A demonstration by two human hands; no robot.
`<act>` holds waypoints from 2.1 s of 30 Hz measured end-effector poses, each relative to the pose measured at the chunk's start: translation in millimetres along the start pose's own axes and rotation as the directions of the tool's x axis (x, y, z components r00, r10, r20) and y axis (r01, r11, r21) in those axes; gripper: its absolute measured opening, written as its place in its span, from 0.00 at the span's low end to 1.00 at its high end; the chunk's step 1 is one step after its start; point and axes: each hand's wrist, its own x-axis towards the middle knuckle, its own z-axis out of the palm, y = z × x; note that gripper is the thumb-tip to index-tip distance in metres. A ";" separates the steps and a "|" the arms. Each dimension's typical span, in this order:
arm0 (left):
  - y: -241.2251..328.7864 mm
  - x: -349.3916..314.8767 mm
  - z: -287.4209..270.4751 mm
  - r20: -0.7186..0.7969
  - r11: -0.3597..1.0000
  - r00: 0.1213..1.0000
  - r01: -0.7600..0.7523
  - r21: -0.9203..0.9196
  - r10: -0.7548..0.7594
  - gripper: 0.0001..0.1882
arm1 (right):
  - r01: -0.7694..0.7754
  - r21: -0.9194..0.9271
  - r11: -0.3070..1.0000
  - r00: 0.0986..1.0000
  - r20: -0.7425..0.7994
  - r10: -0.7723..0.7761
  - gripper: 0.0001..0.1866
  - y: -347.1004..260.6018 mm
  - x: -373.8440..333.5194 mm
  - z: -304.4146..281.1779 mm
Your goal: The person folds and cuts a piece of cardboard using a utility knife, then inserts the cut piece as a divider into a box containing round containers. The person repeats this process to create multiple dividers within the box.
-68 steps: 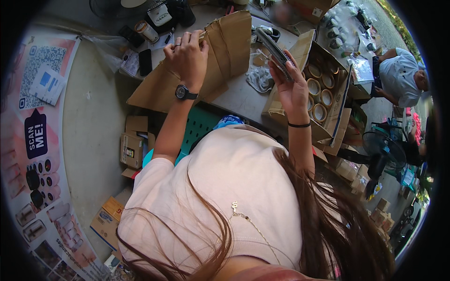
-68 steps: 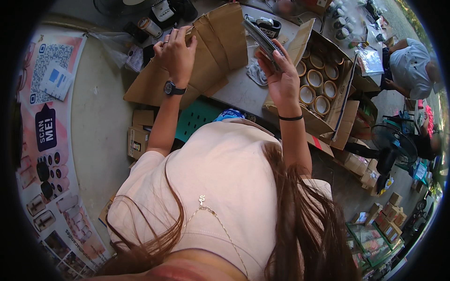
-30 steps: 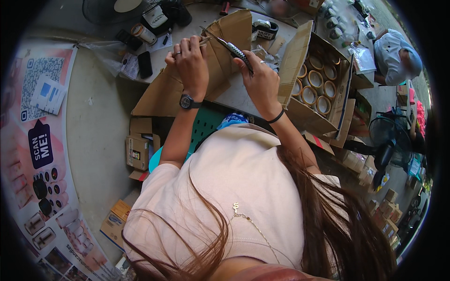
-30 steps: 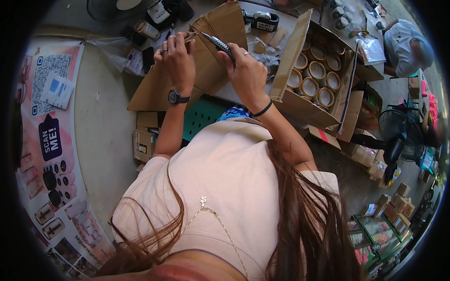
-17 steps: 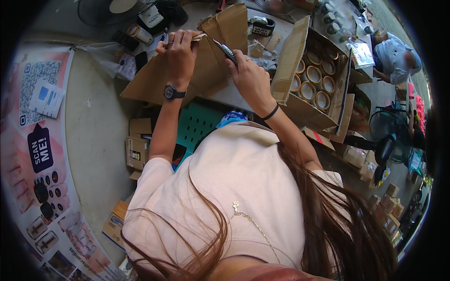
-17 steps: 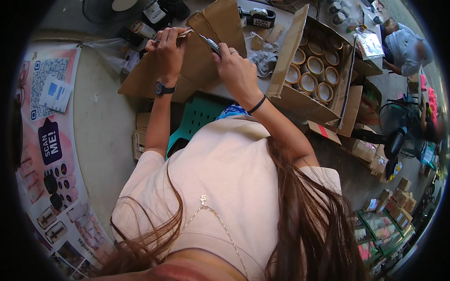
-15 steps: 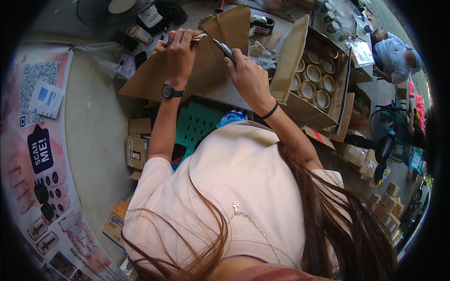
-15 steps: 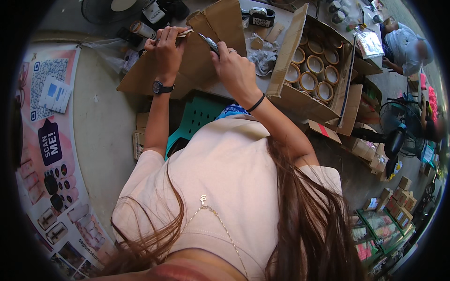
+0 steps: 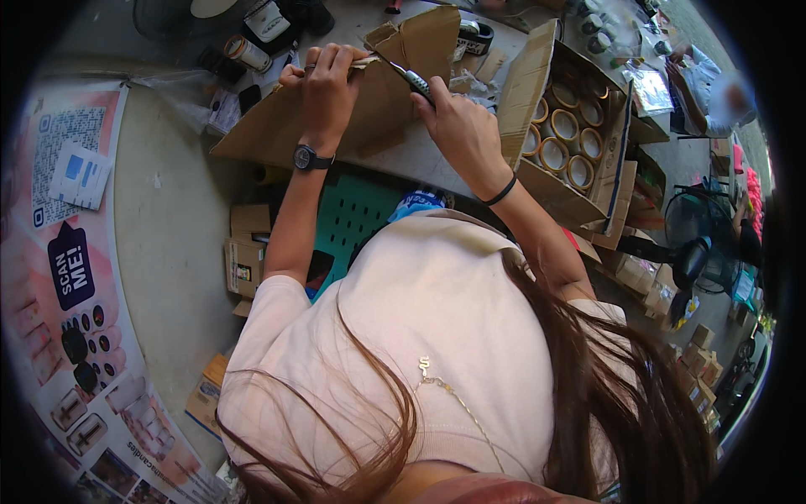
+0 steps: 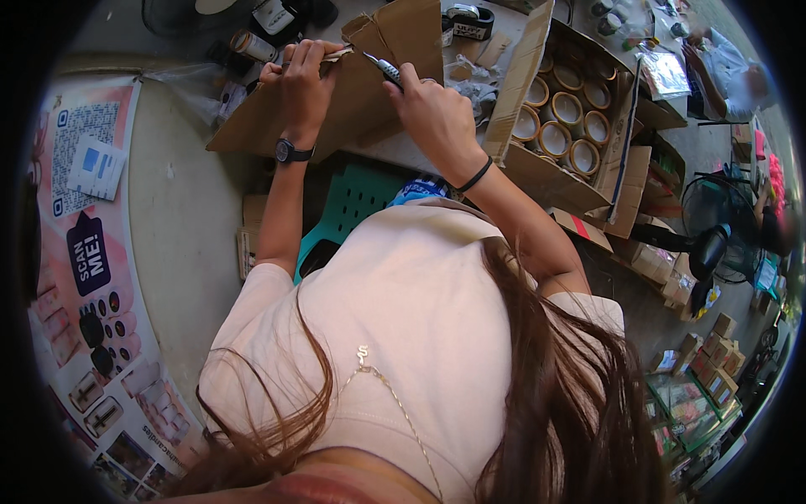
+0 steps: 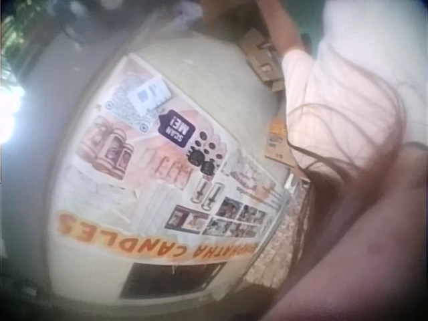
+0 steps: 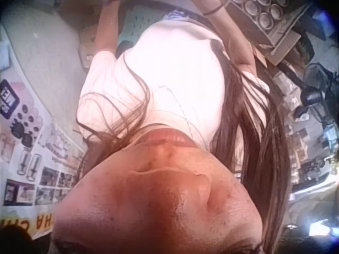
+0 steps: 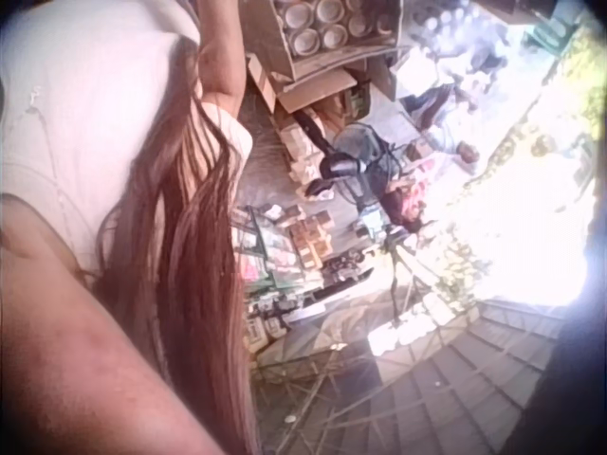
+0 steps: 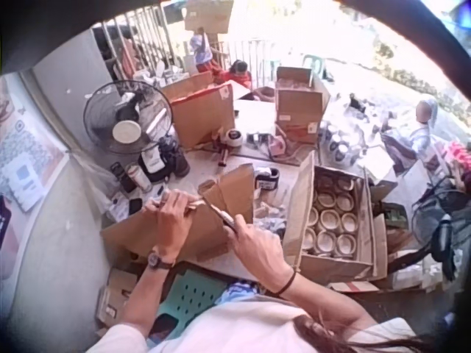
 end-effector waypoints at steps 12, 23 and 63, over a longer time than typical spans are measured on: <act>0.1 7.5 0.0 0.061 0.999 0.998 0.026 -0.027 -0.024 0.07 | -0.110 -0.143 0.984 0.991 0.064 0.121 0.19 -16.5 0.0 -8.5; -7.8 13.7 4.9 0.056 0.996 0.997 0.051 -0.066 -0.048 0.08 | -0.193 -0.144 0.971 0.977 0.064 0.204 0.18 -32.4 -3.5 3.8; 16.7 20.9 -2.5 0.036 0.970 0.989 0.131 0.206 -0.141 0.14 | -0.171 -0.013 0.985 0.973 0.155 0.171 0.18 -12.7 22.5 53.2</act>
